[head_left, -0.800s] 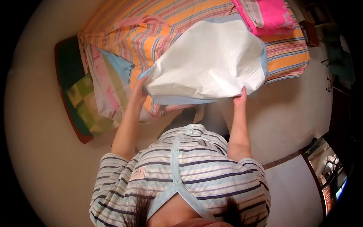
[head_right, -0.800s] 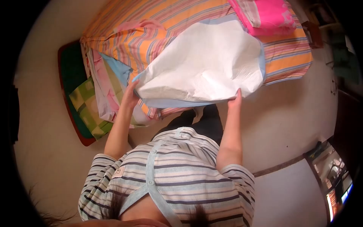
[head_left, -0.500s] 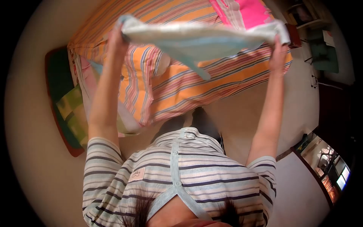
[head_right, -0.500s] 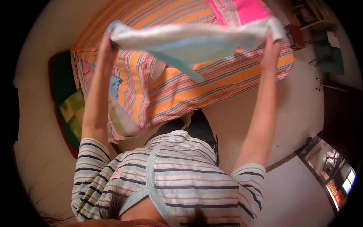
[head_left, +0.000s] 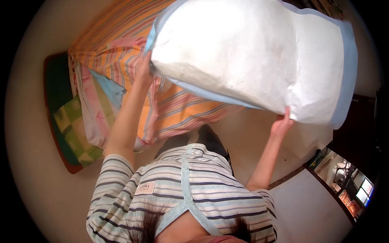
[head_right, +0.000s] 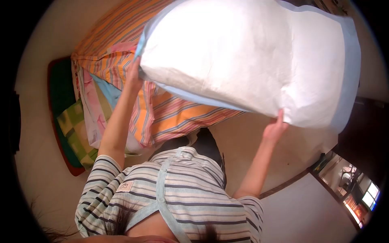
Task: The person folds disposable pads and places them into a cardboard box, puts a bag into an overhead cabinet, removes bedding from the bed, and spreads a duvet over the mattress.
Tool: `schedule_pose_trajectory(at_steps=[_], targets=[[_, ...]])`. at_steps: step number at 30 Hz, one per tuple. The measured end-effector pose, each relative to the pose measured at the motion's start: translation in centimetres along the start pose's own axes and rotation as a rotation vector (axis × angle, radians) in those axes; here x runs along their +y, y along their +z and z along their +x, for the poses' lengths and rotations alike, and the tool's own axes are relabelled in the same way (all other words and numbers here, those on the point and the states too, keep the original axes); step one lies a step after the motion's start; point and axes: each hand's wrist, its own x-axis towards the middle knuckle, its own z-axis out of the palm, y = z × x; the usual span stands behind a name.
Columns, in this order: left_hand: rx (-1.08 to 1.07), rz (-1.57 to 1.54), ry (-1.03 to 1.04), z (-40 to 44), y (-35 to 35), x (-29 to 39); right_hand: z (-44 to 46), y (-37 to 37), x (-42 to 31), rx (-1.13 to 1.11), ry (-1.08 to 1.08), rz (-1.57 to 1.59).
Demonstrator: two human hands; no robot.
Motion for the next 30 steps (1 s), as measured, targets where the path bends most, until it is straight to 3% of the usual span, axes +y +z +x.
schedule_pose_trajectory(at_steps=[5, 7, 8, 13, 15, 17, 19, 20, 23, 27, 29, 30], targets=[[0.015, -0.008, -0.089, 4.6, -4.0, -9.0, 0.1, -3.8, 9.7, 0.081, 0.227, 0.029], [0.165, 0.284, -0.245, 4.4, -4.1, -10.6, 0.4, -5.0, 13.1, 0.158, 0.316, -0.006], [0.173, 0.289, -0.259, 4.4, -4.5, -11.3, 0.4, -5.6, 14.6, 0.231, 0.398, -0.030], [0.036, 0.466, -0.301, 4.8, -6.6, -15.2, 1.0, -8.7, 19.7, 0.188, 0.533, -0.130], [0.045, 0.485, -0.309, 3.7, -6.3, -15.3, 1.0, -9.5, 21.1, 0.256, 0.729, -0.306], [0.067, 0.506, -0.308, 3.8, -8.1, -16.2, 0.3, -12.0, 22.6, 0.128, 0.801, -0.509], [-0.005, 1.108, 0.134, 5.1, -14.1, -18.5, -1.2, -13.5, 24.0, 0.071, 0.783, -0.866], [0.074, 1.030, 0.428, 3.6, -13.6, -17.2, -1.8, -14.5, 24.3, 0.023, 0.785, -0.867], [0.349, 1.581, 0.429, 1.4, -16.1, -15.3, -5.5, -15.2, 23.7, -0.106, 0.792, -0.863], [0.452, 1.454, 0.526, -2.3, -19.2, -15.1, -10.9, -13.6, 23.3, -0.458, 0.808, -0.892], [0.519, 1.463, -0.328, -3.5, -22.6, -18.5, -13.6, -10.0, 22.4, -0.566, 0.812, -0.910], [0.544, 1.443, -0.338, -4.4, -23.5, -19.1, -14.9, -8.4, 22.3, -0.681, 0.825, -0.918]])
